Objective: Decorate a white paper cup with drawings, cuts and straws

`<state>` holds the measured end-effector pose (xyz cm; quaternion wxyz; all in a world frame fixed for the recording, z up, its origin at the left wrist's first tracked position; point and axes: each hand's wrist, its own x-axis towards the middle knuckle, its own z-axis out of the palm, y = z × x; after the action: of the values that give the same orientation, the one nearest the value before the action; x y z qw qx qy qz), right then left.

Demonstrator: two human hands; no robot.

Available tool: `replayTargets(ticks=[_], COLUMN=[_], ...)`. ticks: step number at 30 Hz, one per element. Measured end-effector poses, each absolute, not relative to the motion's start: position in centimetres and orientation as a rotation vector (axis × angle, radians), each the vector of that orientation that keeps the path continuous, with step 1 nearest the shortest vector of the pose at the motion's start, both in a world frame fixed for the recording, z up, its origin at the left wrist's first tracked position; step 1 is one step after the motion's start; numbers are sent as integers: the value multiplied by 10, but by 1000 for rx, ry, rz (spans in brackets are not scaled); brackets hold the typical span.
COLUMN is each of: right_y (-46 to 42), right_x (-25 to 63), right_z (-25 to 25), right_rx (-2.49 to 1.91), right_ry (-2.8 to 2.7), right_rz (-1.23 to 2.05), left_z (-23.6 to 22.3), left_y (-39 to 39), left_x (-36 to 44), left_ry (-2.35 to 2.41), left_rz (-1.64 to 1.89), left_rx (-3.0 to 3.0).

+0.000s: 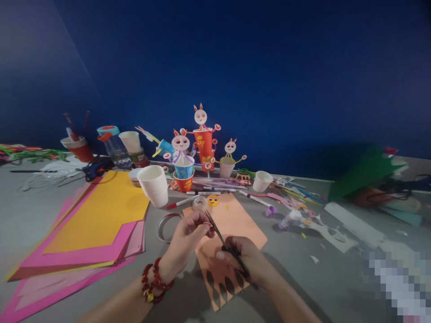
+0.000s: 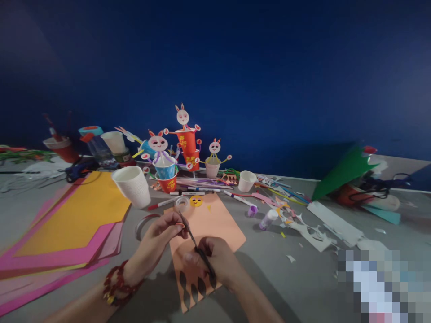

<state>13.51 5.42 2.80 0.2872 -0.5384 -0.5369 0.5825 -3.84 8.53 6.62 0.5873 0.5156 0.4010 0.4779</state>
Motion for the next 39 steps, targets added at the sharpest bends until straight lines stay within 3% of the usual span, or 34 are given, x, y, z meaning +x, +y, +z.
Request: replayTargets(ticks=[11, 18, 39], right_y=[57, 51, 51], right_x=[140, 132, 126], right_z=[28, 33, 24], right_rx=[-1494, -1358, -1253], right_ry=[-1578, -1478, -1459], right_rz=[1328, 1596, 1559], left_z=[69, 61, 53], left_y=[84, 82, 78], left_x=[-38, -35, -29], left_ry=[920, 857, 765], left_rz=[1128, 1205, 1162], left_rx=[1207, 1056, 813])
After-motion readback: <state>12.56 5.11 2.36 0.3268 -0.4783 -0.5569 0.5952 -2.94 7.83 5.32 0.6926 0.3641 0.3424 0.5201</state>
